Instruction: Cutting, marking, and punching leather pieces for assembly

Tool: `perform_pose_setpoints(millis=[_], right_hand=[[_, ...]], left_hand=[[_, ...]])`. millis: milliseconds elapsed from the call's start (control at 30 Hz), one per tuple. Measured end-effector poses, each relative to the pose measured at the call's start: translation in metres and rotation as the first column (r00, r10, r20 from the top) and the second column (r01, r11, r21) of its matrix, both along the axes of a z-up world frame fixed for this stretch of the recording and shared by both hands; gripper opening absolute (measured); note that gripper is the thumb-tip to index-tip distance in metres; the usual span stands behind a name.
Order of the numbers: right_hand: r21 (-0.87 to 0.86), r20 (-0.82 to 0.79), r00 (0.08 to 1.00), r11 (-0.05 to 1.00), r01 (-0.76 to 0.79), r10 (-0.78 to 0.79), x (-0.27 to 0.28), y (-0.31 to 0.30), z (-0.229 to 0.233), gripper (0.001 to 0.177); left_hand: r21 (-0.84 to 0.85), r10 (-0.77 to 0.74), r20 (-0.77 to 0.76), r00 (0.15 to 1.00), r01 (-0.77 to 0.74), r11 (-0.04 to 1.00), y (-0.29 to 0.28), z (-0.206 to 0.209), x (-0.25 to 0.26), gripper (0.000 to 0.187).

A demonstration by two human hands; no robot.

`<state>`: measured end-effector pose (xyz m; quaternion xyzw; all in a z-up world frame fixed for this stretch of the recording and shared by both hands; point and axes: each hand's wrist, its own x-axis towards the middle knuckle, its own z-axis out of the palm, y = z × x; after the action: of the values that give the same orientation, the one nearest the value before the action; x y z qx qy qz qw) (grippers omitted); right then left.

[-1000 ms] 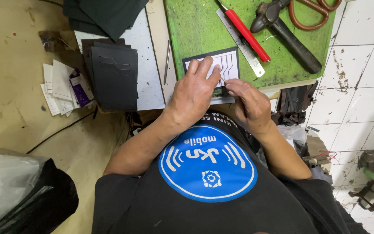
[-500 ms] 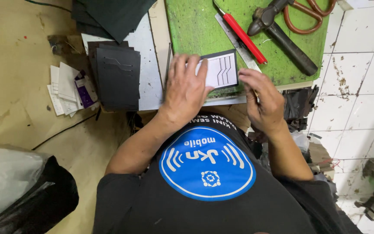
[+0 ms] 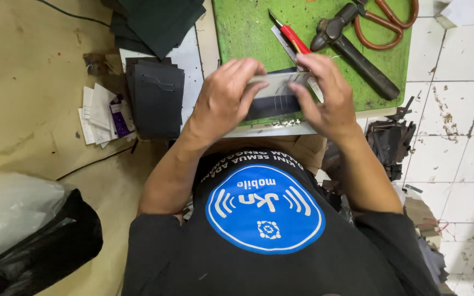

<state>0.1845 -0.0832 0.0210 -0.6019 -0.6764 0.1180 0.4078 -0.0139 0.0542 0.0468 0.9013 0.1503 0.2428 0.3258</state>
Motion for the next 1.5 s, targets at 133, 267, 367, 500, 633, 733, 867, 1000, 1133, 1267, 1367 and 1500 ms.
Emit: perform_pose_setpoints(millis=[133,267,367,500,633,733,867,1000,1133,1267,1367,1500], right_hand=[[0.024,-0.05,0.999,1.0,0.011,-0.01,0.013,0.022,0.003,0.027],[0.094,-0.127,0.985,0.987,0.132,-0.119,0.023,0.043,0.013,0.013],[0.09,-0.227,0.963,0.981,0.172,-0.148,0.02,0.059,0.024,0.012],[0.083,-0.244,0.953,0.975,0.205,-0.179,0.021,0.076,0.017,0.012],[0.081,-0.21,0.957,0.971,0.223,-0.202,0.028,0.087,0.006,0.013],[0.02,-0.128,0.971,0.978,0.205,-0.201,0.033,0.093,-0.004,0.015],[-0.021,0.005,0.994,0.994,0.111,-0.111,0.035,0.097,-0.012,0.015],[-0.016,0.249,0.965,0.996,0.084,-0.077,0.041,0.091,-0.036,0.026],[0.022,0.3,0.95,0.996,0.085,-0.088,0.015,0.059,0.004,0.023],[-0.036,0.171,0.985,0.999,-0.007,0.013,-0.023,0.011,-0.018,0.023],[-0.15,0.062,0.995,0.986,-0.071,0.081,-0.044,-0.015,-0.024,0.041],[-0.163,0.087,0.992,0.984,-0.078,0.093,-0.054,-0.028,-0.029,0.046]], left_hand=[[0.049,0.251,0.033,0.967,-0.253,0.966,0.002,-0.018,0.0,0.043],[0.139,0.431,-0.484,0.762,-0.419,0.897,-0.012,-0.042,-0.01,0.077],[0.147,0.409,-0.593,0.694,-0.407,0.902,-0.02,-0.054,-0.012,0.075],[-0.025,0.254,-0.612,0.749,-0.34,0.94,-0.023,-0.048,-0.013,0.041],[-0.583,0.211,-0.299,0.931,-0.353,0.732,-0.028,-0.016,-0.029,0.023],[-0.654,0.311,-0.205,0.928,-0.366,0.662,-0.019,-0.022,-0.05,0.016],[-0.633,0.358,-0.294,0.886,-0.461,0.622,-0.02,-0.053,-0.071,0.025],[-0.687,0.349,-0.283,0.893,-0.443,0.576,-0.025,-0.055,-0.069,0.025],[-0.5,0.382,-0.297,0.875,-0.483,0.719,-0.013,-0.052,-0.069,0.028],[0.003,0.499,-0.276,0.822,-0.519,0.855,0.01,-0.06,-0.062,0.031],[0.301,0.52,-0.241,0.82,-0.446,0.843,0.019,-0.08,-0.045,0.029],[0.661,0.658,-0.184,0.73,-0.404,0.632,0.023,-0.086,-0.02,0.009]])
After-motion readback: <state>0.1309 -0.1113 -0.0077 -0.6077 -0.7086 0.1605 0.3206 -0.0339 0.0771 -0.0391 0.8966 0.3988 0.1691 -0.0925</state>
